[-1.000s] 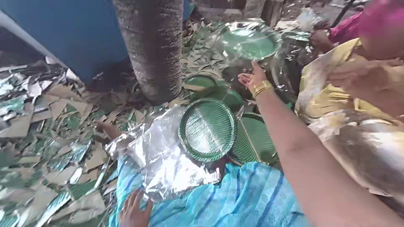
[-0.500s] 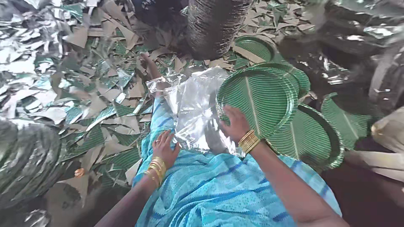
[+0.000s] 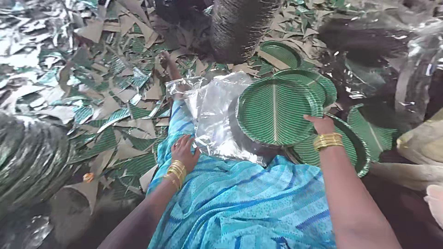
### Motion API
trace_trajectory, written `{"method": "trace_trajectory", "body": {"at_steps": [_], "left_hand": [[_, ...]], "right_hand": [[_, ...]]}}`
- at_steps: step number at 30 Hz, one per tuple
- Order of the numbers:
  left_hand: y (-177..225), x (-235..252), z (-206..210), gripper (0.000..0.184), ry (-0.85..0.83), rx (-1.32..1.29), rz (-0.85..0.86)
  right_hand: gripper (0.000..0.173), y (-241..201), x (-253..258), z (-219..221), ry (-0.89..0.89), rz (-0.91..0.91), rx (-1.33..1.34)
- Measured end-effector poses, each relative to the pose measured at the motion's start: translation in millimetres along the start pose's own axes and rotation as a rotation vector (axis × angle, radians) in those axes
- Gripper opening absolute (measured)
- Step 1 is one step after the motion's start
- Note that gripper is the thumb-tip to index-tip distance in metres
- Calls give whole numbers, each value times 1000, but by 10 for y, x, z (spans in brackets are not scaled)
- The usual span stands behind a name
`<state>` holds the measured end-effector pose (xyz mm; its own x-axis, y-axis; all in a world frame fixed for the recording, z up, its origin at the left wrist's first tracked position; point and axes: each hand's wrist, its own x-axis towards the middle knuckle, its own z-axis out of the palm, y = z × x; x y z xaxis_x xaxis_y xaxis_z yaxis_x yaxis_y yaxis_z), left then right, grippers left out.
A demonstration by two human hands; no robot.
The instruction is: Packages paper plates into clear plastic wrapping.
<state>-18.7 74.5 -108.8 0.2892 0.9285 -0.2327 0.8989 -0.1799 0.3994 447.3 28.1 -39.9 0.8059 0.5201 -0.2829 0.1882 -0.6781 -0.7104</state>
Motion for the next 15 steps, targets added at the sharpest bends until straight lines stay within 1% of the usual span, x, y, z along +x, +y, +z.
{"method": "trace_trajectory", "body": {"at_steps": [3,7,10,12,14,15], "left_hand": [[28,-20,-33,49,-21,-4,-12],[5,-42,-19,50,-32,5,-39],[-3,-67,-19,46,13,-7,-29],[-15,-110,9,45,38,-25,-28],[-30,-157,44,46,85,-51,-26],[-27,-177,44,47,114,-64,-21]], "right_hand": [[51,85,-267,-218,81,38,33],[50,692,-493,-605,132,1,77],[47,1104,-576,-736,165,51,199],[53,1211,-694,-712,207,137,200],[67,1265,-723,-662,254,221,217],[70,1262,-676,-663,253,235,196]]}}
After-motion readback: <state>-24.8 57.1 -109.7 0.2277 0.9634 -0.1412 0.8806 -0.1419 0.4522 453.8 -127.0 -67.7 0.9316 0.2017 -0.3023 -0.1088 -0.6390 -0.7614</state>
